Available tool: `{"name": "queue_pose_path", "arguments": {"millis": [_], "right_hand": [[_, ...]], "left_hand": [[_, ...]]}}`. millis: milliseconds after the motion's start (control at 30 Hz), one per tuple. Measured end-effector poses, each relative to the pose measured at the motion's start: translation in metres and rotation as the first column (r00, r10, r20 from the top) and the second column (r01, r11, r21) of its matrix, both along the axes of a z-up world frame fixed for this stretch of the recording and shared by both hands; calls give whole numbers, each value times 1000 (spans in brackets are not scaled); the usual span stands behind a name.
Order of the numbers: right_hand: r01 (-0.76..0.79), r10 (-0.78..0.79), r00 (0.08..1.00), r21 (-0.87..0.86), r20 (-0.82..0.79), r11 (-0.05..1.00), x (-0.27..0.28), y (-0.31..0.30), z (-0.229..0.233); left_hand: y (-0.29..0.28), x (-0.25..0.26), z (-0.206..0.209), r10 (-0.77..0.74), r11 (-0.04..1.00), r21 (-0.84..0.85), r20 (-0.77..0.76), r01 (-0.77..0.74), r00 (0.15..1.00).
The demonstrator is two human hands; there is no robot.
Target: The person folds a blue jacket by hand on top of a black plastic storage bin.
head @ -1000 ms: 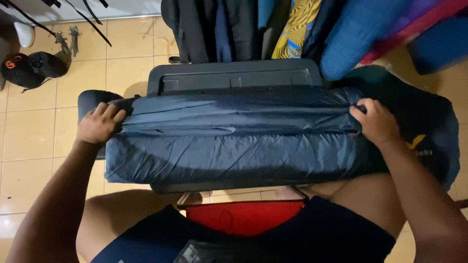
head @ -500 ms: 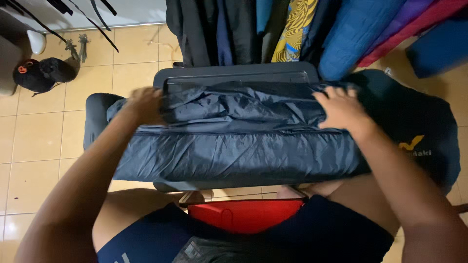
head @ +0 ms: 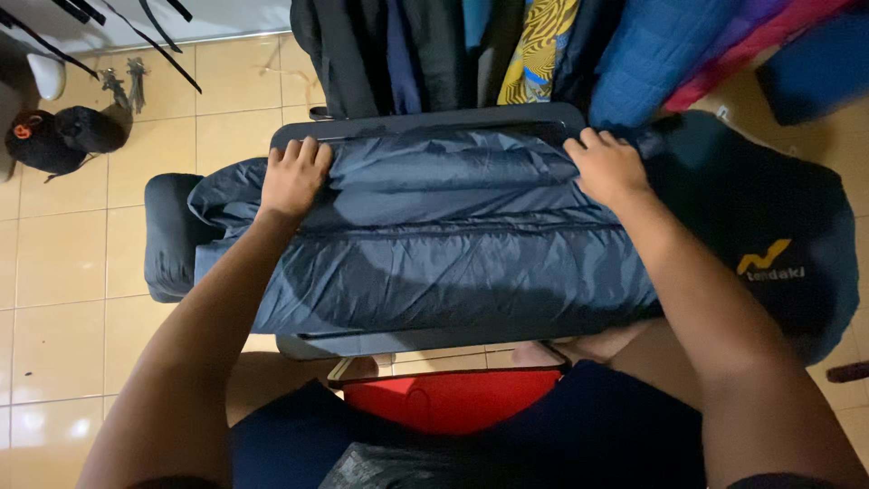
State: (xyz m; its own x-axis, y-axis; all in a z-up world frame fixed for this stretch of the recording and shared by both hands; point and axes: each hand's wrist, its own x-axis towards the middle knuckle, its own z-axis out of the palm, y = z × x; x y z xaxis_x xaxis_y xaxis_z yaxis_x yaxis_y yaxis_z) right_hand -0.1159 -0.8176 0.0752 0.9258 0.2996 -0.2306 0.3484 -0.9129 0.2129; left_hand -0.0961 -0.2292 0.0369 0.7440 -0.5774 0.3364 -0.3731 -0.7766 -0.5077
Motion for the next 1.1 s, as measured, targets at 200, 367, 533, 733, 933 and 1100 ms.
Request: {"name": "queue_pose_path", "arguments": {"millis": [200, 367, 533, 733, 933, 1100], "right_hand": [[-178, 172, 963, 10, 208, 984, -33, -14, 17], [-293, 300, 953, -118, 46, 949, -64, -27, 34], [-380, 419, 884, -202, 207, 902, -80, -74, -15], [-366, 371, 928, -110, 32, 924, -116, -66, -30], [-285, 288, 957, -63, 43, 956, -139, -63, -34], [-76, 73, 987, -18, -145, 997, -152, -50, -4]], "left_hand": [[9, -45, 33, -123, 992, -31, -210, 119, 970], [20, -75, 60, -272, 956, 63, -182, 287, 945], [40, -98, 69, -285, 949, 82, -178, 303, 942], [60, -131, 58, -175, 974, 71, -379, 217, 909], [70, -146, 57, 60, 990, 139, -529, 16, 846], [91, -161, 38, 68, 998, 43, -575, -53, 815]]}}
